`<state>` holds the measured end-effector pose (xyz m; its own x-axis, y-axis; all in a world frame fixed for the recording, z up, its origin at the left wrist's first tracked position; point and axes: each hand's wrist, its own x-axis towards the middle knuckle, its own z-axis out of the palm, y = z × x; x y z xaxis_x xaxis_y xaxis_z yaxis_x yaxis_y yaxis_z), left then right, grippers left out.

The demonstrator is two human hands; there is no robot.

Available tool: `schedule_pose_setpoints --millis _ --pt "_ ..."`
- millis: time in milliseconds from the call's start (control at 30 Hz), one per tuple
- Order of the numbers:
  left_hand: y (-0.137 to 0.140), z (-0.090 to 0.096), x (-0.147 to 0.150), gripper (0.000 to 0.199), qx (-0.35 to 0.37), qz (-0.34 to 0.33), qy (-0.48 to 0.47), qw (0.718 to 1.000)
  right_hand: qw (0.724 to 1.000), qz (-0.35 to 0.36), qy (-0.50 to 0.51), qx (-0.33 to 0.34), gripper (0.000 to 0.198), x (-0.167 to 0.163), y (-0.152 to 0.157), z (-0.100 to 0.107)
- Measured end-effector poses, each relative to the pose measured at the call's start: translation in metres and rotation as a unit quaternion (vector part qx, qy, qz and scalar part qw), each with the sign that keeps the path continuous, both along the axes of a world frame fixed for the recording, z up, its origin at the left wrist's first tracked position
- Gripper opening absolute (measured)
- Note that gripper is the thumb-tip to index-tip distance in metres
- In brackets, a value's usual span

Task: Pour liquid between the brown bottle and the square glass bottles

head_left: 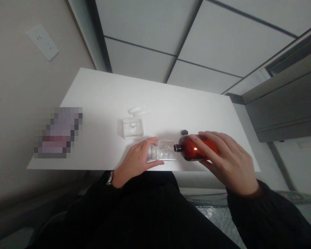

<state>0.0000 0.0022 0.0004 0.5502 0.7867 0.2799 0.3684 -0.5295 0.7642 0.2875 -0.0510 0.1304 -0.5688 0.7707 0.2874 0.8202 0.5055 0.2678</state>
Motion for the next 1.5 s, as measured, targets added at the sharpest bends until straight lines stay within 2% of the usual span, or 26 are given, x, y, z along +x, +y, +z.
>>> schedule_pose_setpoints --millis 200,467,900,1233,1500 --pt "0.000 0.003 0.002 0.055 0.005 0.002 -0.005 1.000 1.000 -0.004 -0.003 0.003 0.083 0.002 -0.001 0.002" --pt "-0.001 0.002 0.001 0.055 0.009 0.003 -0.004 1.000 1.000 0.002 -0.012 0.008 0.066 0.001 -0.002 0.005" --pt "0.000 0.000 0.000 0.057 0.004 0.001 -0.004 1.000 0.999 0.005 -0.029 0.016 0.066 0.001 0.000 0.009" --pt "0.000 -0.003 0.000 0.063 0.005 -0.002 0.006 1.000 0.999 0.007 -0.030 0.012 0.082 0.002 -0.001 0.011" --pt "0.000 -0.002 0.002 0.054 0.008 -0.002 -0.006 1.000 0.999 0.008 -0.036 0.014 0.073 0.001 0.000 0.014"
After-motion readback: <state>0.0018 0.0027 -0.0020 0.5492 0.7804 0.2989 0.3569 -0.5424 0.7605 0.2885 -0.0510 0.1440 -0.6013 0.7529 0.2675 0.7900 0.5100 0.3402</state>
